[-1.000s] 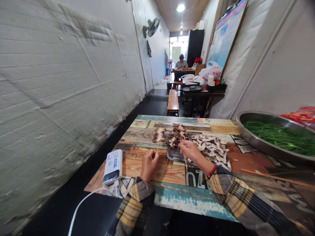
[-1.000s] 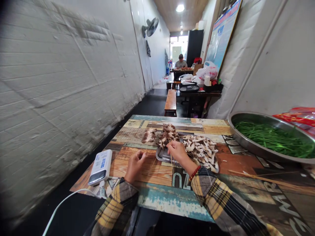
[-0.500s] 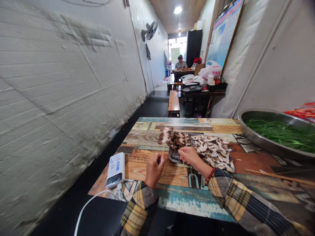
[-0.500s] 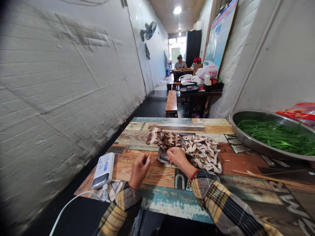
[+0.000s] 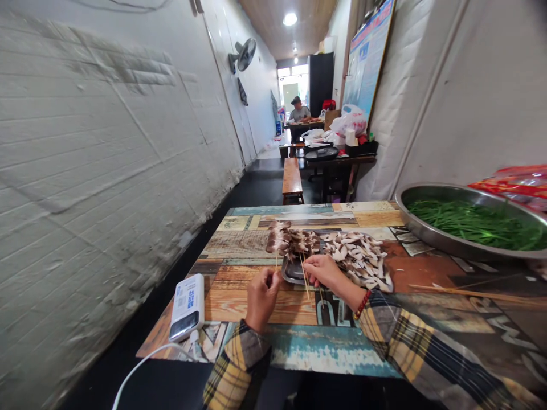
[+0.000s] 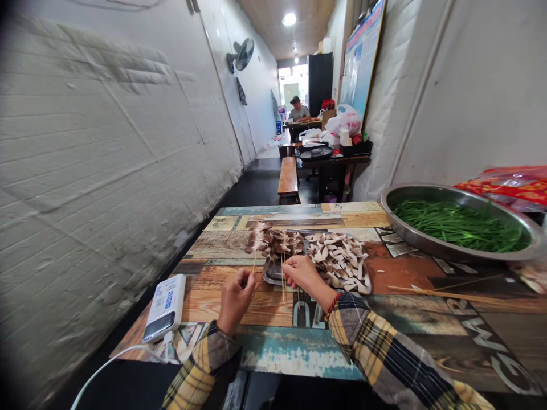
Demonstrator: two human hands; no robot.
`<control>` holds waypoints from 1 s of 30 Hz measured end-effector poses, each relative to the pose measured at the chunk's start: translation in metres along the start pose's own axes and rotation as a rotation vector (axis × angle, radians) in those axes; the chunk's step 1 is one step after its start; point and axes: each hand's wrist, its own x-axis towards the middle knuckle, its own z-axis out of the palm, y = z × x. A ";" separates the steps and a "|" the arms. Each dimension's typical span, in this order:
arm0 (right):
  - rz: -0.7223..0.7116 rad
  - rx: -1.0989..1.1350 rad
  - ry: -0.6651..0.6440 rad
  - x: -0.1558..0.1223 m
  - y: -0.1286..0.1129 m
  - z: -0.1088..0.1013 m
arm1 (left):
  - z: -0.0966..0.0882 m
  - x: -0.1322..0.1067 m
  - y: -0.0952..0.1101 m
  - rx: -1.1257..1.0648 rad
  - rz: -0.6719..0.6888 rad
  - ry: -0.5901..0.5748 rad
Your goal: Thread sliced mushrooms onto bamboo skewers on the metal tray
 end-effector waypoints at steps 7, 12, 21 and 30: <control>-0.060 0.033 0.069 -0.002 0.003 -0.005 | -0.004 -0.002 0.004 0.031 -0.011 -0.009; -0.097 0.124 0.168 -0.004 -0.001 -0.025 | 0.005 0.005 0.009 0.005 -0.030 -0.076; -0.078 0.222 0.191 -0.015 -0.024 -0.041 | 0.024 0.017 0.009 0.140 -0.048 -0.323; -0.057 0.248 0.066 -0.010 -0.007 -0.015 | 0.029 0.017 0.014 0.108 -0.116 -0.309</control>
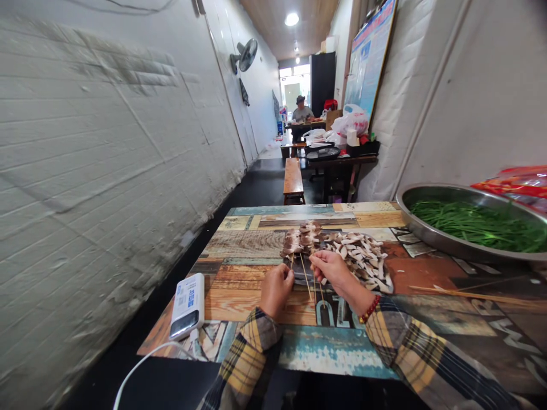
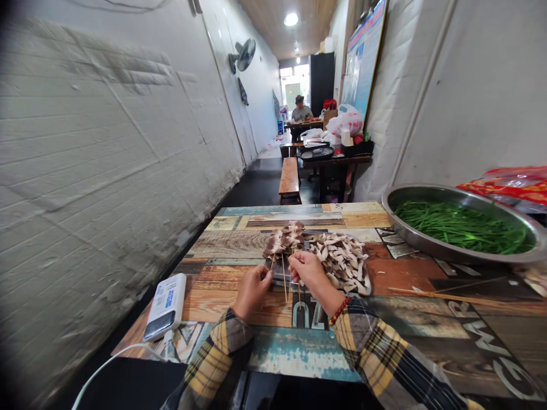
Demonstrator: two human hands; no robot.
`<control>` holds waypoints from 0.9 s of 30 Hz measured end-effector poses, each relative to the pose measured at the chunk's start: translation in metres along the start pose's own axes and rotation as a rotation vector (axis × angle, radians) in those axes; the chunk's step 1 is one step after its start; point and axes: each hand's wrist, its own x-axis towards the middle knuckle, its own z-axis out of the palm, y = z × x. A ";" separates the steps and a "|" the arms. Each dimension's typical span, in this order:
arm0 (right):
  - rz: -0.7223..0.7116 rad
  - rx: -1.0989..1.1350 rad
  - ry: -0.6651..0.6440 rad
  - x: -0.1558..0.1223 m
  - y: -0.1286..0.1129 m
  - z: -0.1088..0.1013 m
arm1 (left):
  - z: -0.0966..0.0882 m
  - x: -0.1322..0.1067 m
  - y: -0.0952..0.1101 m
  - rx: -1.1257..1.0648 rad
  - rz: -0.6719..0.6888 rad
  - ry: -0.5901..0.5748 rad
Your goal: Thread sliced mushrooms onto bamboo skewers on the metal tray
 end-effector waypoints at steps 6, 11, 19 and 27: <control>0.105 -0.054 -0.040 0.000 0.006 0.001 | 0.002 -0.001 -0.001 -0.036 0.020 -0.017; 0.085 -0.083 -0.024 0.000 0.007 -0.004 | -0.005 -0.007 -0.010 -0.108 0.048 0.067; 0.064 -0.221 -0.040 0.014 0.015 0.017 | 0.007 -0.009 -0.004 -0.180 0.104 0.057; 0.071 -0.291 -0.074 0.016 0.011 0.017 | 0.013 -0.003 -0.002 -0.225 0.114 0.055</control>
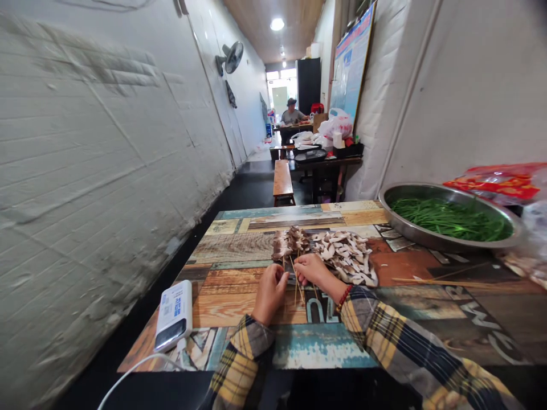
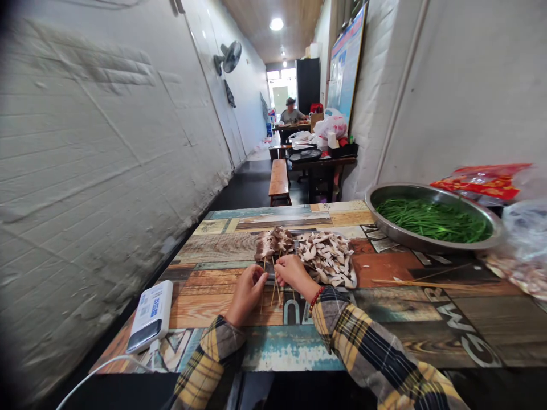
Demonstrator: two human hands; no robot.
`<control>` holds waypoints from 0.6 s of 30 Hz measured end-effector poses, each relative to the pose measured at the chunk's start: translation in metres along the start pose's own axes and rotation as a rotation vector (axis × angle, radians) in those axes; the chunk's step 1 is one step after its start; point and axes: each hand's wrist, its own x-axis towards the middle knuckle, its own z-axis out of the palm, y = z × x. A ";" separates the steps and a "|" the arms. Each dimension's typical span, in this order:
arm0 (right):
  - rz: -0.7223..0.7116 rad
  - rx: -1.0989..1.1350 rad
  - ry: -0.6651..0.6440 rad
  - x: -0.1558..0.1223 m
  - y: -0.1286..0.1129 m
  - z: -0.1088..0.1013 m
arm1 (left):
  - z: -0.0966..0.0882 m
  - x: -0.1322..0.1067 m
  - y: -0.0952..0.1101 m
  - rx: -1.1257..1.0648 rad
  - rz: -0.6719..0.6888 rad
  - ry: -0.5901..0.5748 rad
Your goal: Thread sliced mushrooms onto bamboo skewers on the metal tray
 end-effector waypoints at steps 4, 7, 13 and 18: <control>-0.026 -0.028 -0.012 -0.011 -0.002 -0.014 | -0.003 0.000 -0.006 0.012 0.008 0.004; -0.064 -0.070 0.021 -0.023 0.001 -0.033 | -0.008 -0.001 -0.006 0.018 -0.009 0.015; -0.242 -0.578 0.069 -0.056 0.001 -0.058 | -0.012 -0.005 0.003 0.055 0.035 0.063; -0.253 -0.820 0.036 -0.066 -0.011 -0.037 | -0.002 -0.006 0.008 0.045 0.101 0.024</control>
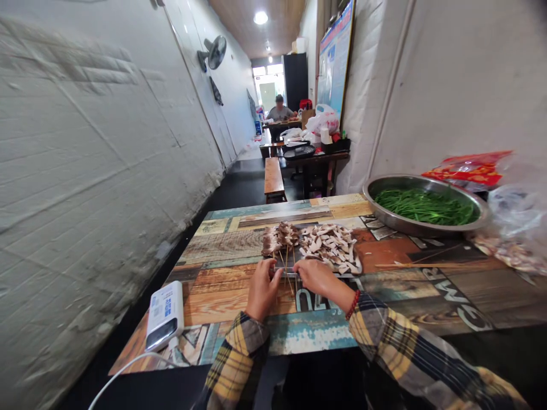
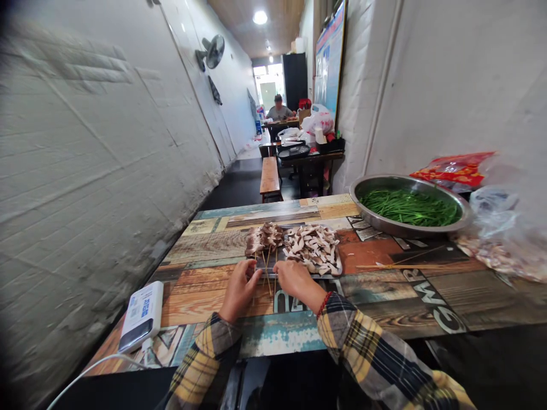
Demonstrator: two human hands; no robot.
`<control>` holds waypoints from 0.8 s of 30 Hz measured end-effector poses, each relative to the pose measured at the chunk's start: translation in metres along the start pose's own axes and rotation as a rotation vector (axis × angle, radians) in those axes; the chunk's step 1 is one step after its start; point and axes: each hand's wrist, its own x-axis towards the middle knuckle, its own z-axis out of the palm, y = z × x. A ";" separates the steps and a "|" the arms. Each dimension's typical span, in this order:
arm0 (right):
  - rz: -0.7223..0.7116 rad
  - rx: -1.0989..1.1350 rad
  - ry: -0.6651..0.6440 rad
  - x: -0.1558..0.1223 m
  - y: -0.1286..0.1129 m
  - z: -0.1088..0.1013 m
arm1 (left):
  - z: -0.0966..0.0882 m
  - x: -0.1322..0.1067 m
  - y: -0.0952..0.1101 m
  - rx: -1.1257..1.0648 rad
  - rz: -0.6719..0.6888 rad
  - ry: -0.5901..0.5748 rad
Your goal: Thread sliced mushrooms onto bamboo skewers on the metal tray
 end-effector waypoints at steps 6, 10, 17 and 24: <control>-0.131 0.030 -0.095 0.009 -0.008 0.008 | 0.002 0.002 -0.002 0.058 0.011 -0.014; -0.132 -0.053 0.013 0.003 0.002 -0.004 | -0.008 0.002 0.007 0.126 0.070 0.020; -0.338 -0.443 0.088 0.020 0.013 -0.021 | -0.006 0.021 0.039 0.214 0.386 -0.169; -0.398 -0.630 0.079 0.032 0.039 -0.017 | 0.021 0.035 0.030 0.309 0.446 -0.305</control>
